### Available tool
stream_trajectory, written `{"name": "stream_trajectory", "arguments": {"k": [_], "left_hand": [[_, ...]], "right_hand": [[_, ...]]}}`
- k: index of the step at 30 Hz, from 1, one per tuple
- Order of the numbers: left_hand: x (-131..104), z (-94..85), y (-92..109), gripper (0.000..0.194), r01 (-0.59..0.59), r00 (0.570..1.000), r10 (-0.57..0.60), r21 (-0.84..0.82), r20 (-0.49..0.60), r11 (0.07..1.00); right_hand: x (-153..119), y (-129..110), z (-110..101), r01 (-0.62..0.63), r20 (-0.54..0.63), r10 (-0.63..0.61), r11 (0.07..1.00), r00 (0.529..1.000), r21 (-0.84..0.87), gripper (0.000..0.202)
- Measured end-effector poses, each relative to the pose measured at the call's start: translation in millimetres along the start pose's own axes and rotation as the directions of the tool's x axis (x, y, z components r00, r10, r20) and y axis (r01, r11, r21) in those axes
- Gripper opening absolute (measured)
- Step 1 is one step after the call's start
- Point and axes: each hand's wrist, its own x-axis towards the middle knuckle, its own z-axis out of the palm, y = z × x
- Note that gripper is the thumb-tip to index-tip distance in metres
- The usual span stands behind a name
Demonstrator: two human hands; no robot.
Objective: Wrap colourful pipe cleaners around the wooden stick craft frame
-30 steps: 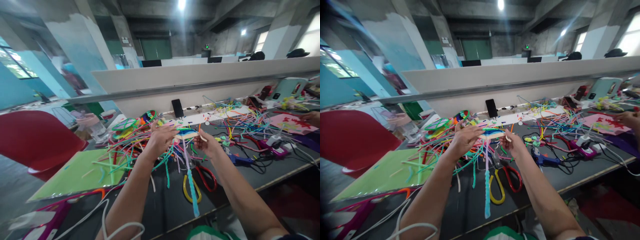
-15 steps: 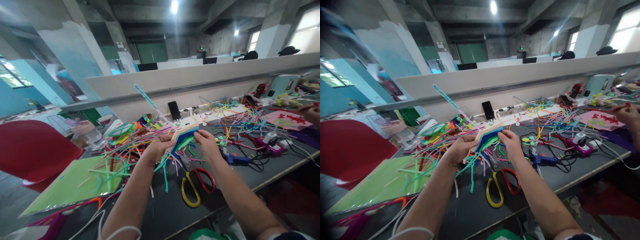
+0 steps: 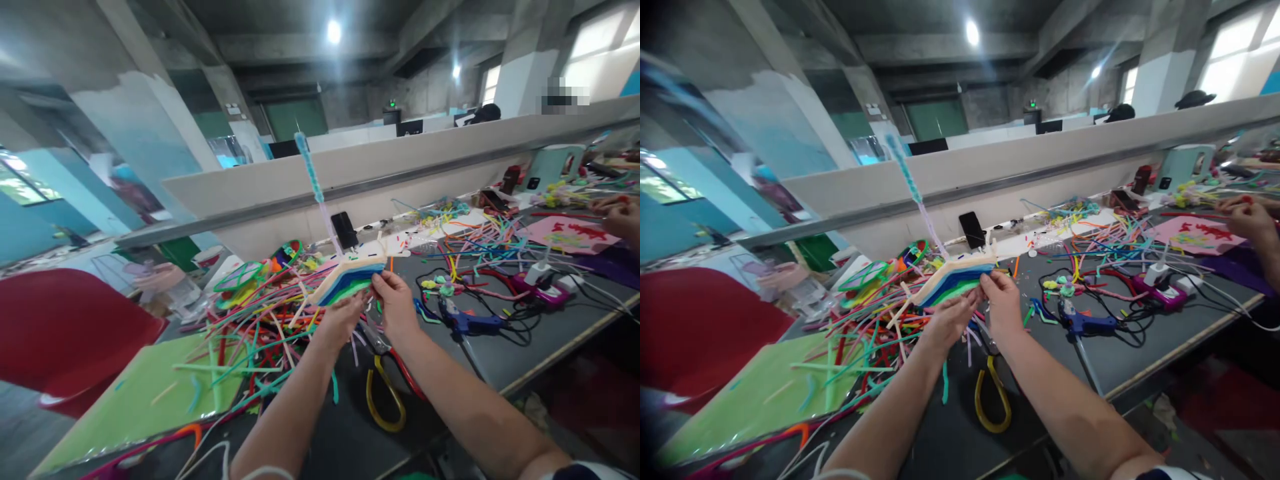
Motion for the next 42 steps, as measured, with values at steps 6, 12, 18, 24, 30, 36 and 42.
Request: {"name": "stream_trajectory", "arguments": {"k": [6,12,18,24,30,36,42], "left_hand": [[-0.5,26.6,-5.8,0.039,-0.277,0.937,0.261,-0.042,-0.231,0.960],[2.3,22.0,18.5,0.041,-0.345,0.906,0.334,0.005,-0.261,0.939],[2.1,12.0,43.6,0.040,-0.311,0.928,0.318,0.069,-0.196,0.948],[0.0,8.7,47.6,0.037,-0.275,0.947,0.281,0.060,-0.156,0.960],[-1.5,8.7,44.0,0.037,-0.222,0.963,0.222,0.013,-0.154,0.975],[-3.5,11.2,44.5,0.041,-0.217,0.964,0.217,0.021,-0.155,0.976],[-5.6,11.6,48.9,0.037,-0.206,0.963,0.204,0.008,-0.174,0.979]], "right_hand": [[-16.0,23.7,11.1,-0.027,0.042,0.030,0.997,0.999,-0.067,0.017],[-19.2,22.8,-9.4,0.074,0.246,0.043,0.891,0.968,-0.447,0.028],[-58.9,-5.9,-73.0,0.443,0.480,0.275,0.188,0.833,-0.877,0.042],[-81.5,-9.7,-109.3,0.475,0.365,0.406,-0.214,0.838,-0.854,0.062],[-81.0,-7.8,-102.9,0.485,0.345,0.448,-0.247,0.825,-0.839,0.062],[-84.8,-8.2,-87.8,0.423,0.247,0.510,-0.264,0.824,-0.867,0.068],[-63.8,-25.4,-98.4,0.274,0.273,0.467,0.068,0.841,-0.959,0.062]]}}
